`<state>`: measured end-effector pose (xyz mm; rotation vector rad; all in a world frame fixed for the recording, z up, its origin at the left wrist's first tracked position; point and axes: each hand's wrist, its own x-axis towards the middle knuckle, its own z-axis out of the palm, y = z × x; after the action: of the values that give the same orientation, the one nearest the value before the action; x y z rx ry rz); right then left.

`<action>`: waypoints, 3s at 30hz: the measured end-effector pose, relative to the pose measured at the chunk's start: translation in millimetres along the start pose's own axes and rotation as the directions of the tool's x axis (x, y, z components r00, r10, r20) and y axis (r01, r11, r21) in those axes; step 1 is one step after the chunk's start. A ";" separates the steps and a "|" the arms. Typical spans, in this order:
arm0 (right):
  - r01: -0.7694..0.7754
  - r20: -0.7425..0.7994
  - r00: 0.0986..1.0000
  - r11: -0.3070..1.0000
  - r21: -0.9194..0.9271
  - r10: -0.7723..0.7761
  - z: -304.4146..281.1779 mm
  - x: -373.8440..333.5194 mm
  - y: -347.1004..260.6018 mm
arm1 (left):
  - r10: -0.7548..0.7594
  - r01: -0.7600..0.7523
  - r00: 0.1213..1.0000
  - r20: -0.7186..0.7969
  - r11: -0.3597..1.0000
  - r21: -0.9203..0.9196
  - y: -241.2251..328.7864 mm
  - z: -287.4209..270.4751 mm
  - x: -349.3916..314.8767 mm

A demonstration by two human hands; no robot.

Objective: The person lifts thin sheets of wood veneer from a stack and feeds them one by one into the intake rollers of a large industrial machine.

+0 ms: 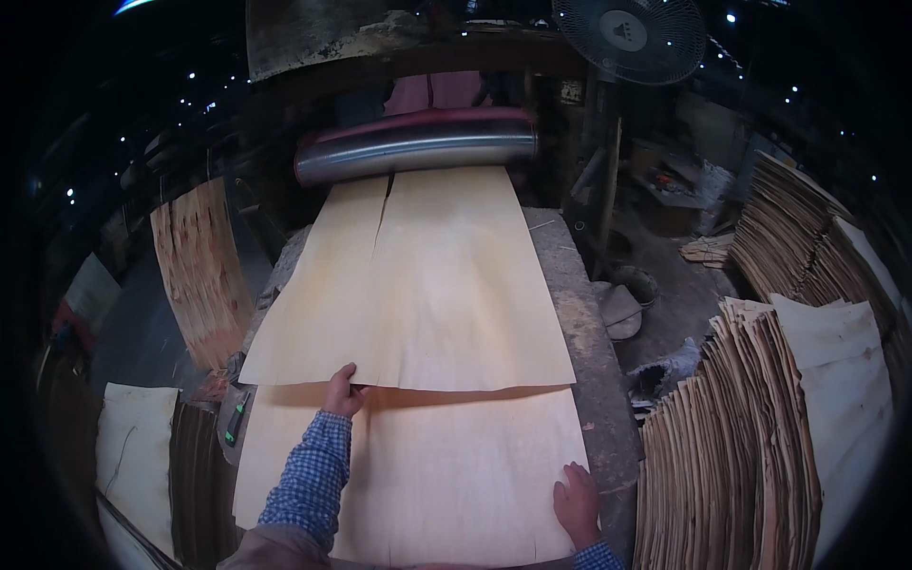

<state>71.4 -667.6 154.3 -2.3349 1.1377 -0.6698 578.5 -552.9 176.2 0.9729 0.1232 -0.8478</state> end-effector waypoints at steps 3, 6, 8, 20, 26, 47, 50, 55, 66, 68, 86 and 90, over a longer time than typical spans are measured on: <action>0.002 -0.026 1.000 0.992 -0.127 -0.005 1.6 -14.3 -1.5 | -0.080 0.078 0.994 -0.072 0.996 -0.033 17.0 -27.5 67.6; -0.133 -0.011 0.991 0.976 -0.171 0.133 -8.7 -21.7 -1.8 | -0.158 0.181 0.938 -0.307 0.982 0.047 2.5 28.5 40.9; -0.186 0.006 0.982 0.971 -0.151 0.189 -16.1 -11.1 -5.1 | -0.230 0.272 0.950 -0.213 0.941 0.200 -7.7 13.4 3.1; -0.561 0.629 0.775 0.400 0.725 -0.053 -108.4 56.2 -91.9 | -0.494 0.483 0.864 0.100 0.868 0.118 -106.9 -156.8 -323.1; -0.442 0.468 0.880 0.226 0.868 -0.080 -150.6 51.5 -127.5 | -0.183 0.251 0.939 0.293 0.944 -0.215 -91.5 -156.9 -378.1; -0.485 0.468 0.874 0.210 0.849 0.126 -146.9 63.1 -110.1 | -0.059 0.062 0.997 0.044 0.996 -0.067 -27.9 -77.3 -341.7; -0.463 0.502 0.861 -0.281 0.841 0.083 -101.7 99.6 -90.7 | -0.010 0.014 0.998 0.069 0.999 -0.053 -3.4 -40.7 -292.1; -0.422 0.452 0.825 -0.162 0.892 0.340 -33.1 75.2 -24.5 | 0.036 -0.034 0.999 0.036 0.999 -0.043 11.2 -3.2 -211.8; -0.032 -0.098 0.995 0.996 -0.084 0.024 13.6 -39.1 14.2 | -0.056 0.060 0.998 -0.033 0.989 0.135 4.2 -3.4 60.2; -0.123 -0.078 0.990 0.987 -0.102 0.116 6.2 -42.3 12.3 | -0.123 0.129 0.990 -0.075 0.988 0.086 0.0 5.7 66.1; -0.595 0.619 0.779 0.189 0.781 -0.101 -117.0 74.0 -109.2 | -0.605 0.624 0.772 0.192 0.780 -0.051 -132.9 -208.6 -339.3; -0.572 0.567 0.820 -0.095 0.815 -0.074 -141.3 64.2 -111.5 | 0.009 0.144 0.962 0.274 0.835 -0.531 -79.6 -135.6 -364.0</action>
<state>87.1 -683.9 344.0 -0.7233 0.4222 -0.4400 312.2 -260.7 206.8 0.3076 0.1591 -0.9325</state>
